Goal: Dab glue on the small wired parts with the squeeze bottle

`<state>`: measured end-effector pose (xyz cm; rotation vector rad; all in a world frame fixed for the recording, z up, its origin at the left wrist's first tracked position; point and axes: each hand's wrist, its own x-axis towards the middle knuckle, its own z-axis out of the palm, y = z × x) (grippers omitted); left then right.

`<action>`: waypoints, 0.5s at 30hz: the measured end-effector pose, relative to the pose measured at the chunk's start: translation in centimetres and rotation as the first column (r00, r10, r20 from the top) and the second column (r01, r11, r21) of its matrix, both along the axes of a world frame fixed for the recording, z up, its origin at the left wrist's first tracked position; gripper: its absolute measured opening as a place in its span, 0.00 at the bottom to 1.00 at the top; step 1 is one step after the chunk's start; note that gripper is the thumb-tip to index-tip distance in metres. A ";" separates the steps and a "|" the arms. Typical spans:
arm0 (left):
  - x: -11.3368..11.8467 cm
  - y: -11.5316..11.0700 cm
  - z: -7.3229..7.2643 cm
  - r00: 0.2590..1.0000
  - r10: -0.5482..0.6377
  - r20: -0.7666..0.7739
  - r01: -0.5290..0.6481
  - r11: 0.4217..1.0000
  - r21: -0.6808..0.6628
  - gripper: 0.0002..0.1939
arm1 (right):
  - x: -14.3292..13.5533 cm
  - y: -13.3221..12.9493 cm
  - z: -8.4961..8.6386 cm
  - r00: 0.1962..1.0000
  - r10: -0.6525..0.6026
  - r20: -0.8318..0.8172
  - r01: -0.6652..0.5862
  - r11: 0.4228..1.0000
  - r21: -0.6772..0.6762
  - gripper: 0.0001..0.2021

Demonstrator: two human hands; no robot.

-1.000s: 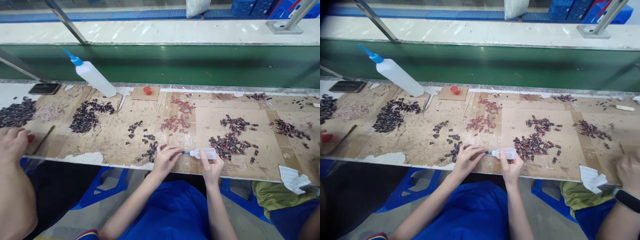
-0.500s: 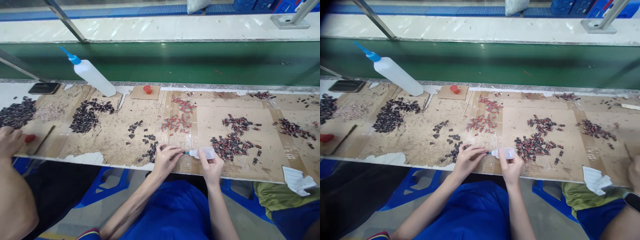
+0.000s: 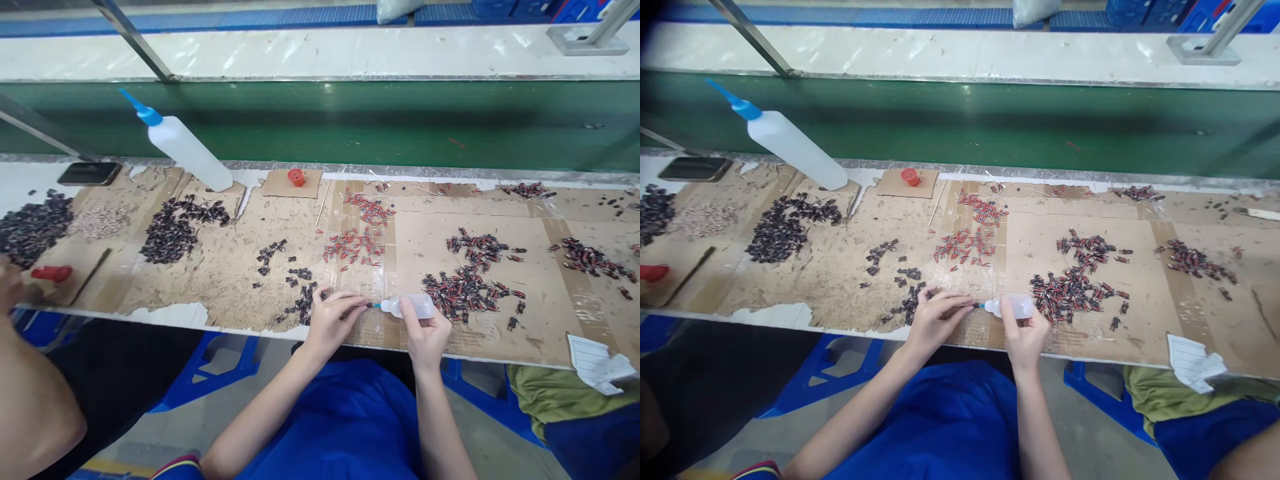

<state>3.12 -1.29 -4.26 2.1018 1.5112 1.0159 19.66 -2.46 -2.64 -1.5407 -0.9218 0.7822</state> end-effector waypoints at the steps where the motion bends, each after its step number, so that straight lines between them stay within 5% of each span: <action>1: 0.0 0.0 0.0 1.000 -0.001 0.001 0.001 1.000 -0.005 0.02 | 0.0 0.0 0.0 1.000 0.007 0.004 -0.007 1.000 -0.006 0.15; 7: -0.1 -0.1 0.0 1.000 0.001 -0.007 -0.001 1.000 -0.013 0.03 | -0.1 0.1 0.3 1.000 0.006 0.004 -0.006 0.999 -0.033 0.14; 15: -0.1 -0.1 0.2 1.000 -0.006 -0.026 0.005 0.998 -0.066 0.04 | 0.7 0.0 -0.7 0.973 -0.178 -0.150 0.189 0.980 0.062 0.15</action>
